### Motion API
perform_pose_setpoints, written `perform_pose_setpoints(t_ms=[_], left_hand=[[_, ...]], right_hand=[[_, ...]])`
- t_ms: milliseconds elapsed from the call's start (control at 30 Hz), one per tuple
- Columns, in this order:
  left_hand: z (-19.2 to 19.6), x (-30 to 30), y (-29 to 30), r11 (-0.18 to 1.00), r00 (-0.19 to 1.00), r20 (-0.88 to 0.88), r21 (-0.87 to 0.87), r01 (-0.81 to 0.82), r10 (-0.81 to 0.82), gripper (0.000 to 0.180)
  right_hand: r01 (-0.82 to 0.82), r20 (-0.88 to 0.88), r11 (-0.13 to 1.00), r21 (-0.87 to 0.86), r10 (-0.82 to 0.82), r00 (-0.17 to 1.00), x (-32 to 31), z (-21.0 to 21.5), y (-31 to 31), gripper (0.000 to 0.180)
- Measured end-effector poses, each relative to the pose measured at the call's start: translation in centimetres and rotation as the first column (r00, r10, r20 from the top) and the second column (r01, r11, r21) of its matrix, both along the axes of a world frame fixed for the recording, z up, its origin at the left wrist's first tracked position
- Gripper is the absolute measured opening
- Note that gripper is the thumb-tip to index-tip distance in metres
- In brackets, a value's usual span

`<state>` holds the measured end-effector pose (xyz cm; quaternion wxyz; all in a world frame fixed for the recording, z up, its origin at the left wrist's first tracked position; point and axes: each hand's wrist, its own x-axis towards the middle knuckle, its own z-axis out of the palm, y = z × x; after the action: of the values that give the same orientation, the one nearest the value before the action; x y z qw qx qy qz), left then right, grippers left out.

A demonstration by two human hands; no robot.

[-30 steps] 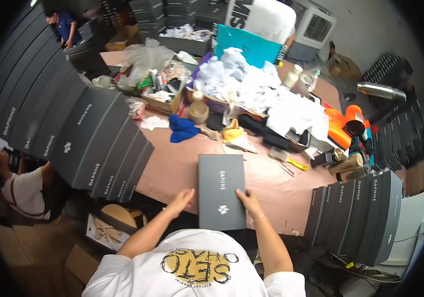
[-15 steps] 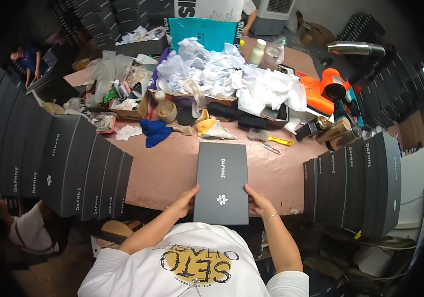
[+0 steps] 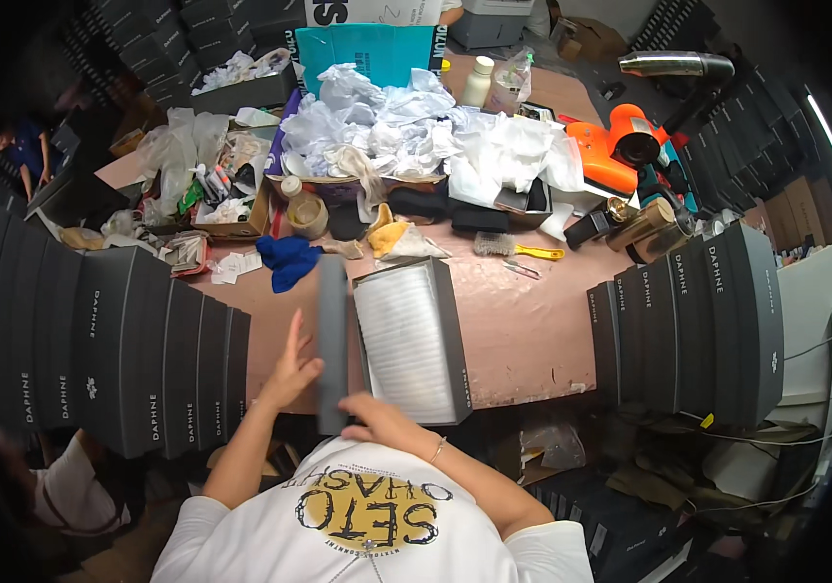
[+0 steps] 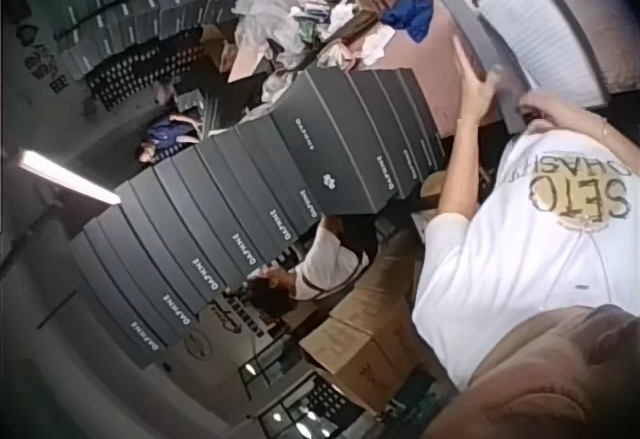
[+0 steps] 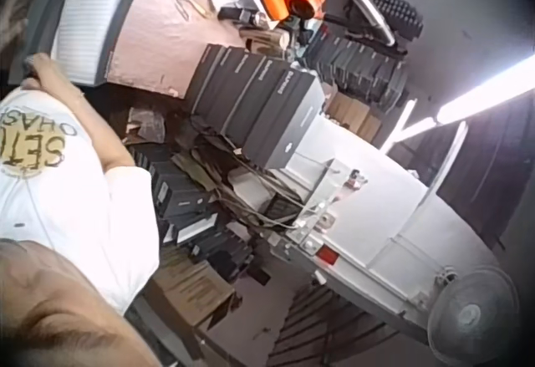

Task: The recorder is packing high-heeled shoes into boxes, wrapping them in tissue paper and placing them in protective bags.

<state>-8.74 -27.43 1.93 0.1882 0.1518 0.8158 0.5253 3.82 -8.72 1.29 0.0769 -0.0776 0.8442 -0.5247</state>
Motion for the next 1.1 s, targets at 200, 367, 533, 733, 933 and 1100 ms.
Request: perform_pose_setpoints(t_ms=[200, 367, 533, 733, 933, 1100], left_hand=[[-2.9, -1.2, -6.9, 0.873, 0.980, -0.122, -0.447, -0.194, 0.156, 0.079], [-1.1, 1.2, -3.9, 0.954, 0.904, -0.427, -0.277, -0.117, -0.013, 0.044], [1.0, 7.4, 9.2, 0.682, 0.661, 0.221, 0.026, 0.731, -0.717, 0.023], [-6.0, 13.5, 19.4, 0.740, 0.729, -0.325, 0.116, 0.662, -0.602, 0.045], [-8.2, 9.9, 10.3, 0.976, 0.971, 0.122, 0.049, -0.211, 0.204, 0.061], [-5.7, 11.4, 11.3, 0.990, 0.972, -0.192, 0.048, -0.130, 0.136, 0.065]], right_hand=[[0.198, -0.115, 0.559, 0.805, -0.180, 0.977, 0.3, 0.7, 7.3, 0.068], [0.145, 0.017, 0.918, 0.368, -0.162, 0.987, 2.7, -4.9, 14.4, 0.028], [0.537, -0.137, 0.802, 0.262, -0.520, 0.843, 3.8, -2.6, 13.6, 0.018], [-0.419, -0.333, 0.888, 0.187, 0.459, 0.824, -2.0, 5.6, -0.3, 0.026], [0.229, 0.038, 0.962, 0.152, -0.237, 0.971, -3.3, 2.4, 11.0, 0.059], [-0.107, -0.054, 0.826, 0.554, 0.164, 0.985, -6.8, -4.1, 11.0, 0.088]])
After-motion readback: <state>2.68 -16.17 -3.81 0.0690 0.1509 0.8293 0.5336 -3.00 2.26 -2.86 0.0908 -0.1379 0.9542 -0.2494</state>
